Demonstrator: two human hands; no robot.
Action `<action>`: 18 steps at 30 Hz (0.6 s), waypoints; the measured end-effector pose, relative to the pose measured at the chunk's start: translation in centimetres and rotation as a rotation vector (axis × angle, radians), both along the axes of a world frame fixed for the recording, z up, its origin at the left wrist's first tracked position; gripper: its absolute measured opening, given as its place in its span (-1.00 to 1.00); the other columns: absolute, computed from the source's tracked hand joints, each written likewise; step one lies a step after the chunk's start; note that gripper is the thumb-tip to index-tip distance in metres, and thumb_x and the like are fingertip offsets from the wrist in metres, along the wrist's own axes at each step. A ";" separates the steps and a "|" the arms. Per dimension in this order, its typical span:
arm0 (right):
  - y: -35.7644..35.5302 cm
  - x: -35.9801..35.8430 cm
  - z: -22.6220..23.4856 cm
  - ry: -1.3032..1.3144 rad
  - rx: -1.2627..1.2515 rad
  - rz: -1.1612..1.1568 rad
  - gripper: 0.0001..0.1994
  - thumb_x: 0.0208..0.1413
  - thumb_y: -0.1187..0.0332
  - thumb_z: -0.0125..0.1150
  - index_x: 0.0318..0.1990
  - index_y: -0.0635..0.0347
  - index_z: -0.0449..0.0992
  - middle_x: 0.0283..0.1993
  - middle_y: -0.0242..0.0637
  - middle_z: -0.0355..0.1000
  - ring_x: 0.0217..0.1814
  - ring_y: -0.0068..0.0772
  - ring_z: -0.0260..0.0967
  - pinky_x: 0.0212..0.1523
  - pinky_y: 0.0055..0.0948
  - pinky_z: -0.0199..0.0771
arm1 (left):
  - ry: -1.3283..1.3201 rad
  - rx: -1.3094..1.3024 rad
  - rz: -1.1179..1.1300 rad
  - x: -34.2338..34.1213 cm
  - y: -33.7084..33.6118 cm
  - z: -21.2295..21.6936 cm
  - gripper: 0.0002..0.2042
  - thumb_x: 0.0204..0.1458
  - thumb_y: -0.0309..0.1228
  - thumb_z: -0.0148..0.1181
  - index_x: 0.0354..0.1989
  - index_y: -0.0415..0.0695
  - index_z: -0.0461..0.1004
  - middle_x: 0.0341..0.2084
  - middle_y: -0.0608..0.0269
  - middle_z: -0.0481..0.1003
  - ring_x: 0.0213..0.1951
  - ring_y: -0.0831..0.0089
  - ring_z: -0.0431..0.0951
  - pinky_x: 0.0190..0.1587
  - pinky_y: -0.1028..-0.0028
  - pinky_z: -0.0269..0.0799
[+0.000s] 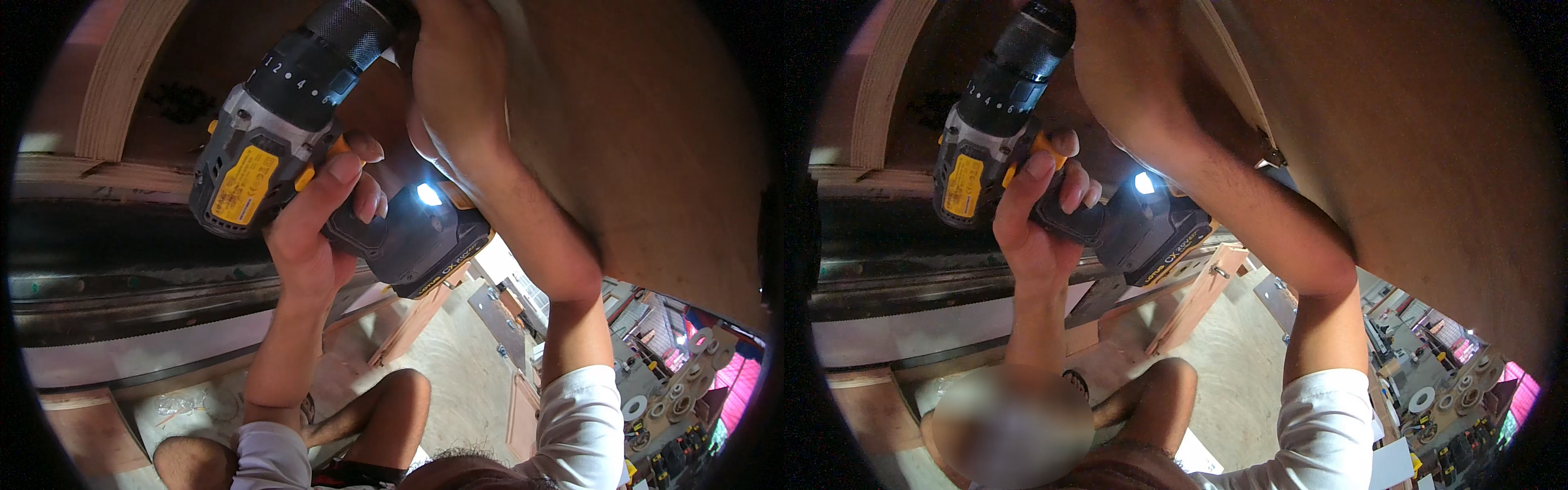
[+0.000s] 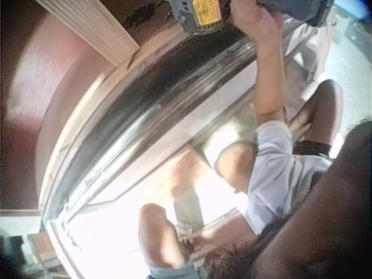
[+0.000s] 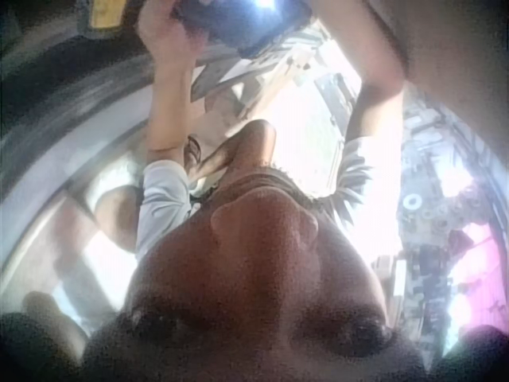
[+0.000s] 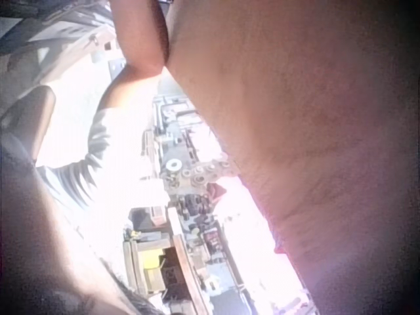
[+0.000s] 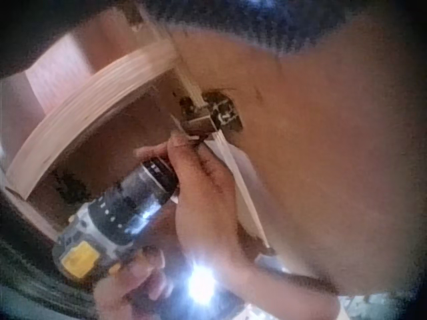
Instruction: The person assembles a wooden cabinet by positioning a curved wooden panel and securing it with a cordless drill. They drive screws into the panel and frame, then test the door movement.
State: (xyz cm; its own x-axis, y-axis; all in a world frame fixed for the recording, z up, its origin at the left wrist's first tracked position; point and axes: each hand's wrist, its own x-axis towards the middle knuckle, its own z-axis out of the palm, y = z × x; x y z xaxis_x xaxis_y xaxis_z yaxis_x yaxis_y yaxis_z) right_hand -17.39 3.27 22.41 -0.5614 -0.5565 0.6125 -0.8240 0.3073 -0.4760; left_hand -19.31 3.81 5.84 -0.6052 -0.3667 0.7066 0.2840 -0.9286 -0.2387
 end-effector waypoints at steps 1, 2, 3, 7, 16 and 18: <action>-0.6 0.6 -0.1 -0.028 0.008 -0.055 -0.58 0.42 0.07 -0.10 -0.17 0.23 0.56 -0.23 -0.33 0.54 -0.22 -0.51 0.45 0.02 -0.43 0.43 | 0.007 0.010 -0.008 -0.1 0.0 -0.1 -0.69 0.15 -0.42 0.13 0.08 -0.07 0.35 -0.14 0.17 0.42 -0.45 0.61 0.37 -0.29 0.45 0.31; -1.4 2.0 0.0 -0.054 0.027 -0.170 -0.58 0.42 0.05 -0.10 -0.15 0.23 0.55 -0.22 -0.34 0.54 -0.20 -0.50 0.45 0.05 -0.42 0.43 | 0.000 0.001 -0.006 -0.1 -0.1 -0.3 -0.68 0.15 -0.42 0.13 0.08 -0.08 0.34 -0.13 0.16 0.42 -0.45 0.60 0.37 -0.29 0.44 0.32; -1.2 2.1 0.0 -0.048 0.026 -0.182 -0.59 0.41 0.05 -0.08 -0.10 0.23 0.53 -0.16 -0.33 0.53 -0.14 -0.48 0.45 0.07 -0.40 0.42 | -0.005 -0.007 -0.002 0.0 -0.3 -0.3 -0.68 0.15 -0.42 0.13 0.09 -0.08 0.34 -0.13 0.15 0.43 -0.45 0.60 0.37 -0.29 0.44 0.32; 2.5 0.6 0.0 0.106 0.070 -0.009 -0.62 0.36 0.15 0.05 0.13 0.28 0.40 0.08 -0.21 0.47 0.09 -0.44 0.42 0.11 -0.33 0.42 | -0.091 -0.044 -0.006 0.6 -0.3 -0.3 -0.66 0.15 -0.42 0.15 0.09 -0.11 0.33 -0.13 0.13 0.45 -0.45 0.57 0.37 -0.30 0.42 0.34; 13.0 19.7 -1.4 1.026 0.752 0.027 -0.55 0.07 0.27 0.36 0.07 0.32 0.49 -0.11 -0.08 0.54 -0.21 -0.32 0.54 -0.21 -0.48 0.52 | -0.104 -0.035 0.032 1.3 0.0 0.5 -0.83 0.16 -0.39 0.26 -0.16 -0.21 0.57 -0.42 0.34 0.49 -0.44 0.60 0.43 -0.32 0.59 0.32; 14.1 20.6 0.7 1.237 0.527 0.272 -0.44 0.10 0.13 0.36 0.15 0.33 0.41 -0.01 -0.06 0.50 -0.02 -0.27 0.47 0.01 -0.38 0.46 | -0.153 -0.070 0.073 1.8 -0.3 0.3 -0.83 0.17 -0.37 0.24 -0.15 -0.18 0.58 -0.44 0.37 0.47 -0.44 0.62 0.42 -0.31 0.59 0.31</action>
State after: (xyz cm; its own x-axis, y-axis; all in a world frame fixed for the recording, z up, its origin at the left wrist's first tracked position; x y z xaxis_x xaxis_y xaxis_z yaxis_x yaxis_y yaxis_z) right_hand 3.22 17.40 23.13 0.3552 -0.8808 0.3131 -0.6844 -0.0168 0.7289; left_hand -17.56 3.56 6.10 -0.6808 -0.3668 0.6340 0.3795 -0.9170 -0.1231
